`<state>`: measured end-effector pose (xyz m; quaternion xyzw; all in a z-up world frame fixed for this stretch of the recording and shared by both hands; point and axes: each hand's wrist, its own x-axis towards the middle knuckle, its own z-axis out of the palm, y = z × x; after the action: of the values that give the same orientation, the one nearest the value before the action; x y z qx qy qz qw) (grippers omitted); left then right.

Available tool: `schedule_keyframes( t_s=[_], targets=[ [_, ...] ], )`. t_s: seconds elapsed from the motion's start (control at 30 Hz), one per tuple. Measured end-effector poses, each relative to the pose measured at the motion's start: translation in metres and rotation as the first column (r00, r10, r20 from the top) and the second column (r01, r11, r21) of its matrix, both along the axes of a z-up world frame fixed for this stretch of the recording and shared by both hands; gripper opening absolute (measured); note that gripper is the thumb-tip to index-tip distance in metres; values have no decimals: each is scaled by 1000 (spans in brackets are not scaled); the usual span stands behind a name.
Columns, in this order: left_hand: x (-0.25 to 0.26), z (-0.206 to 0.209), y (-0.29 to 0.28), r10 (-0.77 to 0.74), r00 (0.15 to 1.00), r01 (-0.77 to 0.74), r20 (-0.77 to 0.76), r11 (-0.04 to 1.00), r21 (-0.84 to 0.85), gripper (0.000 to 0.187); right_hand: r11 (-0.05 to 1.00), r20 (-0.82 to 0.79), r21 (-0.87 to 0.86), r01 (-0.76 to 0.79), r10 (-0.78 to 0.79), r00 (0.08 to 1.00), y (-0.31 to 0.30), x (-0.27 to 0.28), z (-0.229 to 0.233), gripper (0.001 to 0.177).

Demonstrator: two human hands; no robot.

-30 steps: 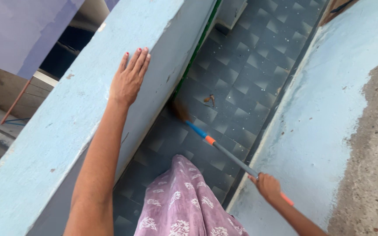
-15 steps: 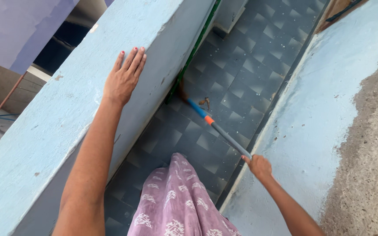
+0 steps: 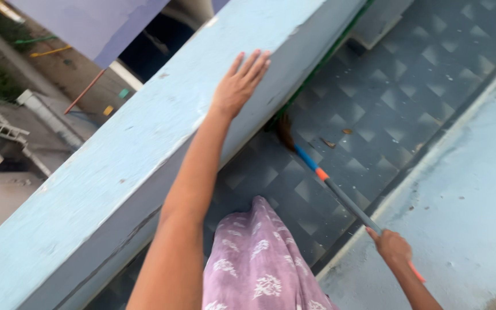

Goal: The person sweeps the tiled floor of a balcony using a broom, moving dirt and small debris along the wall and towards a corner while also pushing aside a blue fabric item.

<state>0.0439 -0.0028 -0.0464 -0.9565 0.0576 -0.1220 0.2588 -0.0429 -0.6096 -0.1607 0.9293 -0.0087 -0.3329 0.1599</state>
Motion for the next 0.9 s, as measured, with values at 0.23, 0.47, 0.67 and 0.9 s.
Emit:
schedule_keyframes(
  t_s=[0.23, 0.47, 0.67, 0.9],
  targets=[
    [7, -10, 2, -20, 1000, 20, 2, 996, -89, 80, 1000, 171, 1, -20, 20, 985, -6, -45, 4, 79],
    [3, -7, 11, -96, 994, 100, 43, 989, -106, 77, 992, 24, -43, -121, 122, 992, -60, -56, 19, 72],
    [-6, 29, -6, -23, 997, 21, -67, 1000, -20, 87, 989, 197, -73, -126, 138, 971, -66, -57, 8, 70],
    [-6, 35, -10, 44, 991, -44, -125, 999, 1, 91, 965, 99, -132, -227, 241, 966, -92, -62, 29, 70]
  ],
)
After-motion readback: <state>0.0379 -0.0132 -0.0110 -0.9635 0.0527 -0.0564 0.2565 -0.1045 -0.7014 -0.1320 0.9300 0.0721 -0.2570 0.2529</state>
